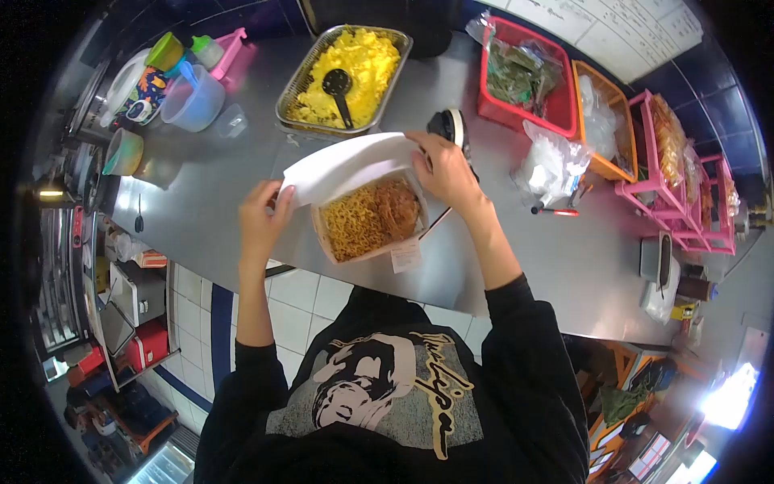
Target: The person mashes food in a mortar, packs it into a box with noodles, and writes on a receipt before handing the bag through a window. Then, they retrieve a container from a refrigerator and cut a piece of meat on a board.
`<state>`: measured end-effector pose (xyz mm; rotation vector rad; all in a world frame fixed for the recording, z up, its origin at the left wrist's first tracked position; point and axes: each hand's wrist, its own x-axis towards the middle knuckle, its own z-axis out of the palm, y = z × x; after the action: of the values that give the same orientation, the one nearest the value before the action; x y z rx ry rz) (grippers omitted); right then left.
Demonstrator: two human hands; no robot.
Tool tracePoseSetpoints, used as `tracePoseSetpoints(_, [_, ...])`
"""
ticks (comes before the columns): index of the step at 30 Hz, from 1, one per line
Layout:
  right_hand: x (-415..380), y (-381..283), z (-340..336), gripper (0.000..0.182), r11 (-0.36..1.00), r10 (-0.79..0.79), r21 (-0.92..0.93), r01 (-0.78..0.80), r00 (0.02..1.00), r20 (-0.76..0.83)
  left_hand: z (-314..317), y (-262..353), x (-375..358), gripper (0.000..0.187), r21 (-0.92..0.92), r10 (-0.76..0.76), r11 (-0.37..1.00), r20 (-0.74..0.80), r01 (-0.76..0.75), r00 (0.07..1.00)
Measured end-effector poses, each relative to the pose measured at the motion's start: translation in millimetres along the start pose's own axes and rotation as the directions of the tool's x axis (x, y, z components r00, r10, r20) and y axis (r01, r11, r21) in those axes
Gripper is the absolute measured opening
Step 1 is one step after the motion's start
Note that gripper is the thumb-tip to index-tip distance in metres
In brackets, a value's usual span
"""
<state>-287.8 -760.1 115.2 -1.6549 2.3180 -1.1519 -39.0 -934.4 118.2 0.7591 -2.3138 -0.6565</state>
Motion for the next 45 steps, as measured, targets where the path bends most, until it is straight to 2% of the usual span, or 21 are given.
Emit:
tracePoseSetpoints(3, [-0.9,-16.2,3.3,0.041,0.963,0.087,0.238,-0.129,0.980,0.181,12.3,-5.8,3.4,0.016,-0.123,-0.047,0.990,0.135,0.064,0.990])
tracePoseSetpoints(5, [-6.5,-21.1,18.0,0.036,0.529,0.351,0.649,-0.546,0.838,0.418,30.9,8.2,-1.9,0.016,-0.269,-0.168,0.947,0.059,0.178,0.984])
tracePoseSetpoints(7, [-7.0,-15.8,35.9,0.032,0.589,0.396,0.601,-0.540,0.841,0.369,59.1,13.2,-11.2,0.018,-0.243,-0.200,0.952,-0.039,0.185,0.979])
tracePoseSetpoints(9, [0.3,-14.0,40.6,0.029,0.826,0.460,0.288,-0.486,0.874,0.154,63.0,12.4,-7.8,0.021,-0.221,-0.216,0.958,-0.144,0.182,0.966])
tracePoseSetpoints(13, [-11.3,-4.5,1.7,0.030,0.943,0.140,0.259,-0.208,0.956,0.258,24.1,0.7,-4.6,0.030,-0.047,-0.184,0.980,0.160,0.194,0.970])
tracePoseSetpoints(15, [-36.7,-12.5,6.2,0.036,0.896,0.172,0.344,-0.282,0.933,0.316,0.8,6.1,-16.9,0.037,-0.078,0.001,0.996,0.408,0.034,0.913])
tracePoseSetpoints(16, [-51.1,-15.3,11.9,0.037,0.894,0.182,0.355,-0.274,0.945,0.271,1.8,11.7,-28.7,0.037,-0.080,0.006,0.996,0.410,0.029,0.912])
tracePoseSetpoints(18, [-66.6,-21.4,14.4,0.038,0.892,0.194,0.364,-0.269,0.954,0.230,16.1,27.1,-53.2,0.045,-0.230,-0.184,0.931,0.374,0.284,0.909])
tracePoseSetpoints(20, [-71.4,-28.0,13.4,0.042,0.689,0.355,0.532,-0.492,0.869,0.344,26.3,31.7,-58.9,0.048,-0.273,-0.164,0.926,0.336,0.262,0.928])
tracePoseSetpoints(26, [-72.8,-17.3,-3.9,0.038,0.391,0.298,0.670,-0.631,0.776,0.556,28.6,24.5,-61.4,0.056,-0.362,-0.180,0.873,0.382,0.327,0.906])
tracePoseSetpoints(29, [-84.2,11.4,4.3,0.045,0.420,0.268,0.612,-0.670,0.736,0.621,29.5,15.8,-69.0,0.059,-0.330,-0.088,0.919,0.360,0.216,0.929])
tracePoseSetpoints(31, [-78.3,-4.3,8.0,0.053,0.455,0.322,0.568,-0.685,0.722,0.613,21.9,11.0,-66.1,0.062,-0.105,-0.034,0.990,0.482,0.096,0.875])
tracePoseSetpoints(33, [-76.9,-16.5,19.2,0.063,0.481,0.372,0.525,-0.701,0.706,0.602,10.2,8.9,-54.2,0.062,-0.187,-0.056,0.961,0.591,0.205,0.805])
tracePoseSetpoints(35, [-79.2,-18.2,32.6,0.076,0.766,0.424,0.274,-0.582,0.777,0.465,6.3,-1.7,-45.7,0.061,-0.251,-0.062,0.915,0.686,0.316,0.725])
tracePoseSetpoints(37, [-88.8,-19.1,42.5,0.076,0.758,0.428,0.321,-0.568,0.804,0.413,14.5,-18.7,-45.1,0.057,-0.535,0.071,0.636,0.758,0.556,0.648])
tracePoseSetpoints(38, [-91.1,-18.8,46.2,0.075,0.748,0.434,0.366,-0.554,0.825,0.362,25.2,-19.0,-46.5,0.057,-0.537,0.070,0.636,0.755,0.554,0.652])
tracePoseSetpoints(39, [-89.9,-20.4,48.7,0.075,0.747,0.432,0.366,-0.555,0.824,0.367,39.3,-9.1,-49.5,0.055,-0.478,-0.154,0.591,0.724,0.650,0.673])
tracePoseSetpoints(40, [-88.3,-22.4,51.7,0.076,0.910,0.336,0.140,-0.389,0.894,0.297,52.2,-0.3,-54.5,0.053,-0.429,-0.371,0.521,0.664,0.738,0.649])
tracePoseSetpoints(41, [-85.4,-22.7,53.3,0.078,0.976,0.211,-0.109,-0.189,0.944,0.255,63.9,6.0,-60.8,0.053,-0.430,-0.374,0.519,0.663,0.738,0.649])
tracePoseSetpoints(43, [-71.3,-28.6,39.4,0.079,0.988,0.119,-0.136,-0.069,0.906,0.405,83.6,11.6,-73.6,0.050,-0.064,-0.287,0.948,0.248,0.312,0.925])
tracePoseSetpoints(45, [-56.0,-29.8,23.3,0.081,0.988,0.041,-0.146,0.046,0.840,0.541,80.5,-1.3,-73.8,0.056,-0.190,-0.143,0.965,0.210,0.184,0.967])
